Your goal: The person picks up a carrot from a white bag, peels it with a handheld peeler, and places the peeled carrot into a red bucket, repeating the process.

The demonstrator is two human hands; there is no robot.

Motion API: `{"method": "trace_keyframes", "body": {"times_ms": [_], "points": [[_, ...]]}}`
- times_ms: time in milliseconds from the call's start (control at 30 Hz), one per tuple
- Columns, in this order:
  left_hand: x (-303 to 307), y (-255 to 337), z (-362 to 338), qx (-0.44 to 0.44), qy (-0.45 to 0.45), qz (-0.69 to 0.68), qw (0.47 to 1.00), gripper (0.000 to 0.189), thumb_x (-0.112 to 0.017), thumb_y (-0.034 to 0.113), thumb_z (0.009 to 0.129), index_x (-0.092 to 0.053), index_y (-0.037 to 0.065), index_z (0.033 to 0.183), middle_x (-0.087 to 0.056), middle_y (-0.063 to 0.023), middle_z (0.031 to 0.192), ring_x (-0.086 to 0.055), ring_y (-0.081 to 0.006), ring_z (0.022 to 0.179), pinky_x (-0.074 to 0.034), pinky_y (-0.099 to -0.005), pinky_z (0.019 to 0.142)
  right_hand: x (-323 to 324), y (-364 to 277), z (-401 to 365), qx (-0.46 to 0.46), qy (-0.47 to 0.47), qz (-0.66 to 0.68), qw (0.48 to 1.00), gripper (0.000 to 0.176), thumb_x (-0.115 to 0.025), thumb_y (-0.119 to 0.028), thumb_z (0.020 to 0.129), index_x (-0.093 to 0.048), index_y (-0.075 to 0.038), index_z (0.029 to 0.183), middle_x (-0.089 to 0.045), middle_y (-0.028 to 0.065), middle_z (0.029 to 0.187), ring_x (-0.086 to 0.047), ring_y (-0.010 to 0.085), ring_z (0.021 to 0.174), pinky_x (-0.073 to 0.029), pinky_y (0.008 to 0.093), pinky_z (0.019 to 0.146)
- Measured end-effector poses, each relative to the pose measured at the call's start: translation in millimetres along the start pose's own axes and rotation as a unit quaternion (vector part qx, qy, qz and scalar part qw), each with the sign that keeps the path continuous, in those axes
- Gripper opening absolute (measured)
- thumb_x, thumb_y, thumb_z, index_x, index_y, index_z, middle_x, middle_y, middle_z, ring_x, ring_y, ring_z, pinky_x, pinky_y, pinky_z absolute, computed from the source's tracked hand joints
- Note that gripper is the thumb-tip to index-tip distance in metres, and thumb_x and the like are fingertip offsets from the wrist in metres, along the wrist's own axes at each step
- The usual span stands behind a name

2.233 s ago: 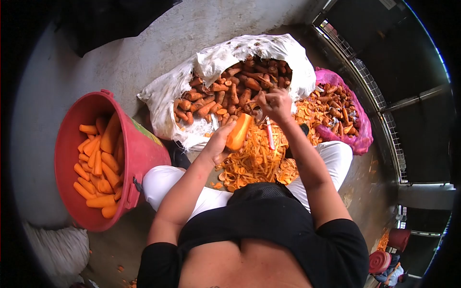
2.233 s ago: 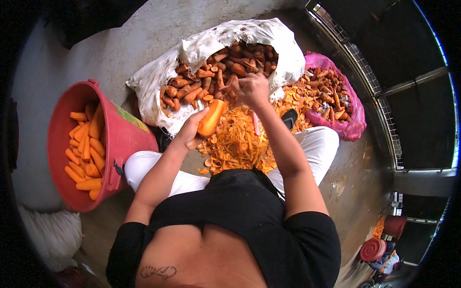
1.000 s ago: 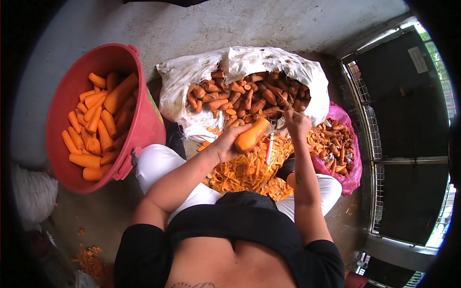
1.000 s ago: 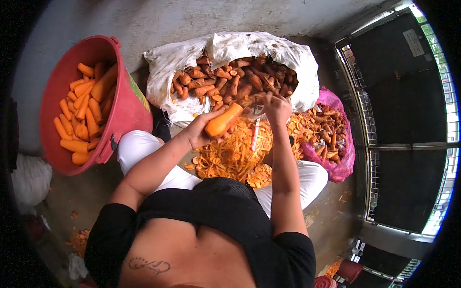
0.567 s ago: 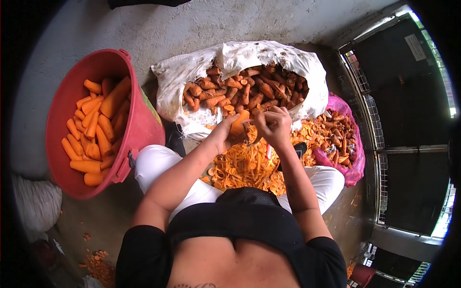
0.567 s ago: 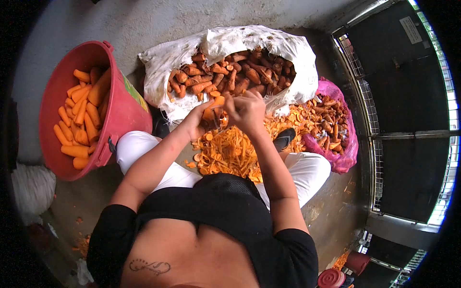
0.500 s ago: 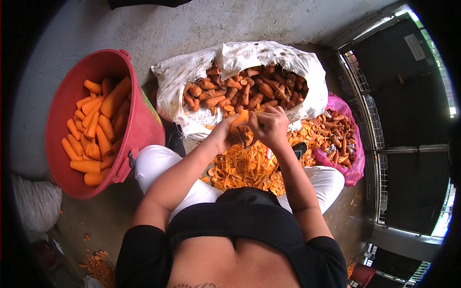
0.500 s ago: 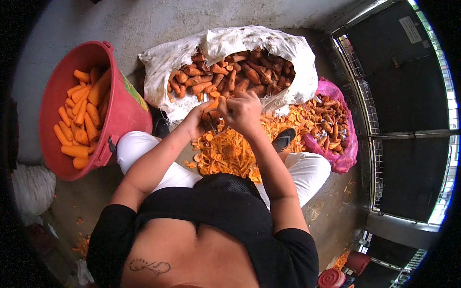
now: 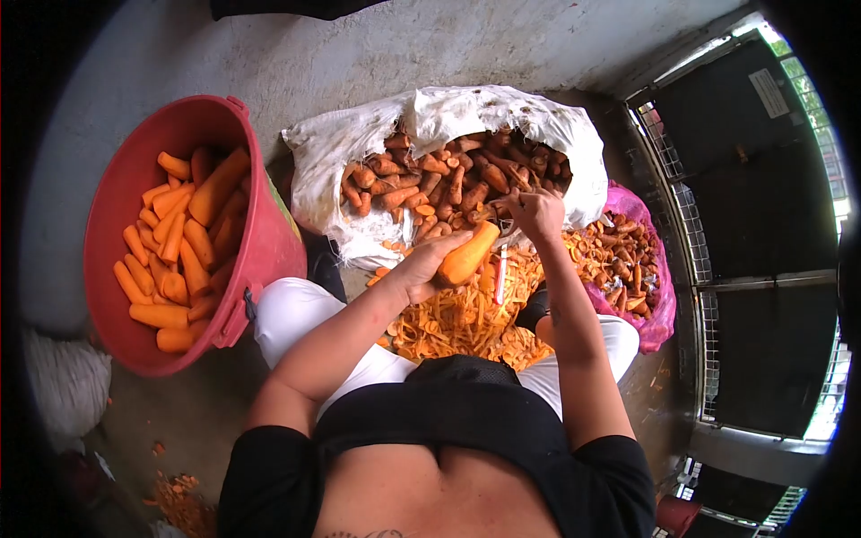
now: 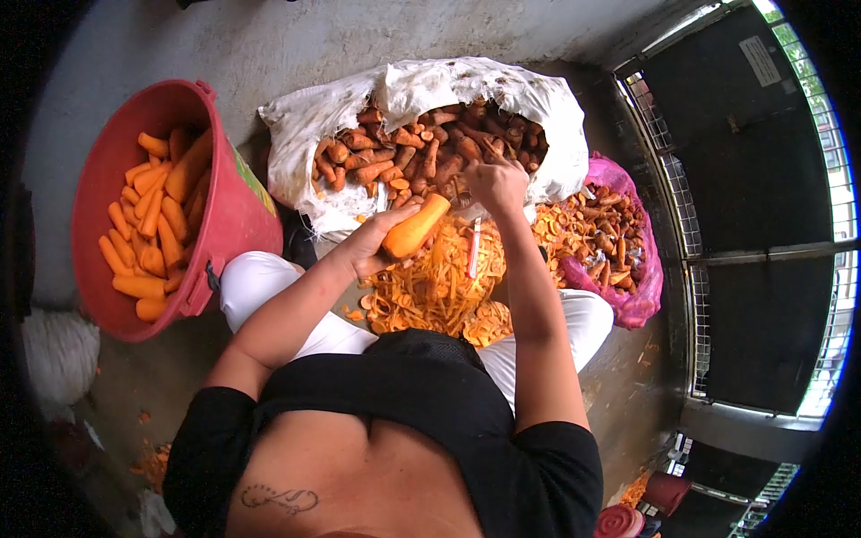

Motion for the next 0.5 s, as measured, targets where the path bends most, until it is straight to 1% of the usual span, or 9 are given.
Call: {"method": "trace_keyframes", "body": {"times_ms": [67, 100, 200, 233, 267, 333, 400, 433, 500], "points": [[1, 0, 3, 0.001, -0.003, -0.032, 0.999, 0.043, -0.051, 0.042, 0.093, -0.050, 0.008, 0.119, -0.061, -0.0081, 0.089, -0.061, -0.0126, 0.071, -0.046, -0.0234, 0.048, -12, 33, -9, -0.075, 0.001, -0.041, 0.996, 0.040, -0.059, -0.035, 0.083, -0.065, -0.006, 0.056, -0.058, 0.0116, 0.053, -0.058, 0.0275, 0.054, -0.047, 0.0371, 0.063], [7, 0, 7, 0.002, -0.030, -0.034, 0.999, 0.046, -0.054, 0.046, 0.091, -0.051, 0.008, 0.118, -0.060, -0.0080, 0.091, -0.061, -0.0133, 0.072, -0.049, -0.0250, 0.051, -16, 51, -15, -0.214, -0.093, -0.042, 0.972, 0.043, -0.052, -0.039, 0.087, -0.071, -0.008, 0.064, -0.060, 0.0054, 0.051, -0.061, 0.0199, 0.055, -0.047, 0.0343, 0.064], [21, 1, 13, -0.013, 0.013, -0.053, 0.998, 0.049, -0.055, 0.049, 0.090, -0.053, 0.008, 0.116, -0.060, -0.0073, 0.090, -0.061, -0.0140, 0.073, -0.053, -0.0270, 0.056, 2, 42, -29, -0.302, -0.069, 0.113, 0.944, 0.043, -0.051, -0.042, 0.088, -0.074, -0.009, 0.071, -0.063, 0.0042, 0.054, -0.061, 0.0160, 0.052, -0.048, 0.0310, 0.058], [25, 1, 16, -0.024, 0.031, -0.038, 0.999, 0.045, -0.055, 0.045, 0.090, -0.055, 0.007, 0.115, -0.061, -0.0063, 0.091, -0.061, -0.0149, 0.074, -0.055, -0.0284, 0.061, 6, 32, -33, -0.313, -0.093, 0.155, 0.932, 0.042, -0.053, -0.044, 0.088, -0.075, -0.009, 0.078, -0.065, 0.0025, 0.057, -0.061, 0.0148, 0.051, -0.047, 0.0291, 0.054], [29, 0, 17, -0.025, 0.053, -0.041, 0.997, 0.043, -0.055, 0.043, 0.091, -0.055, 0.007, 0.114, -0.062, -0.0056, 0.091, -0.062, -0.0148, 0.074, -0.055, -0.0283, 0.062, 5, 23, -39, -0.321, -0.084, 0.211, 0.919, 0.039, -0.056, -0.041, 0.088, -0.075, -0.011, 0.074, -0.061, 0.0000, 0.052, -0.054, 0.0122, 0.048, -0.045, 0.0288, 0.054], [38, -4, 17, -0.029, 0.100, -0.051, 0.993, 0.039, -0.053, 0.039, 0.091, -0.056, 0.007, 0.112, -0.062, -0.0043, 0.091, -0.062, -0.0147, 0.073, -0.055, -0.0280, 0.064, 32, -22, -28, -0.112, 0.012, 0.163, 0.980, 0.035, -0.059, -0.034, 0.088, -0.072, -0.011, 0.065, -0.054, -0.0009, 0.046, -0.046, 0.0100, 0.045, -0.041, 0.0283, 0.053], [49, -13, 27, -0.006, 0.100, -0.077, 0.992, 0.033, -0.050, 0.035, 0.092, -0.057, 0.009, 0.110, -0.063, -0.0021, 0.088, -0.062, -0.0139, 0.073, -0.054, -0.0289, 0.065, 52, -65, -26, -0.015, 0.044, 0.142, 0.989, 0.036, -0.061, -0.027, 0.086, -0.066, -0.011, 0.054, -0.047, -0.0021, 0.041, -0.040, 0.0101, 0.044, -0.036, 0.0296, 0.051], [51, -14, 27, -0.005, 0.090, -0.075, 0.993, 0.032, -0.049, 0.036, 0.092, -0.057, 0.009, 0.109, -0.063, -0.0018, 0.087, -0.062, -0.0136, 0.072, -0.054, -0.0290, 0.065, 59, -85, -25, 0.031, 0.065, 0.145, 0.987, 0.036, -0.064, -0.022, 0.082, -0.060, -0.011, 0.048, -0.046, -0.0005, 0.041, -0.041, 0.0127, 0.044, -0.035, 0.0316, 0.050], [51, -16, 25, 0.009, 0.085, -0.086, 0.993, 0.029, -0.050, 0.035, 0.092, -0.059, 0.011, 0.106, -0.063, -0.0012, 0.085, -0.062, -0.0133, 0.071, -0.053, -0.0293, 0.066, 66, -111, -22, 0.091, 0.063, 0.152, 0.982, 0.036, -0.065, -0.017, 0.078, -0.053, -0.012, 0.045, -0.047, 0.0000, 0.043, -0.042, 0.0152, 0.044, -0.033, 0.0317, 0.049]]}}
Point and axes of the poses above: each hand's wrist, its own z-axis towards the middle knuckle, its own x-axis out of the back of the hand, y = z × x, the point moved 9 cm from there along z, towards the middle knuckle
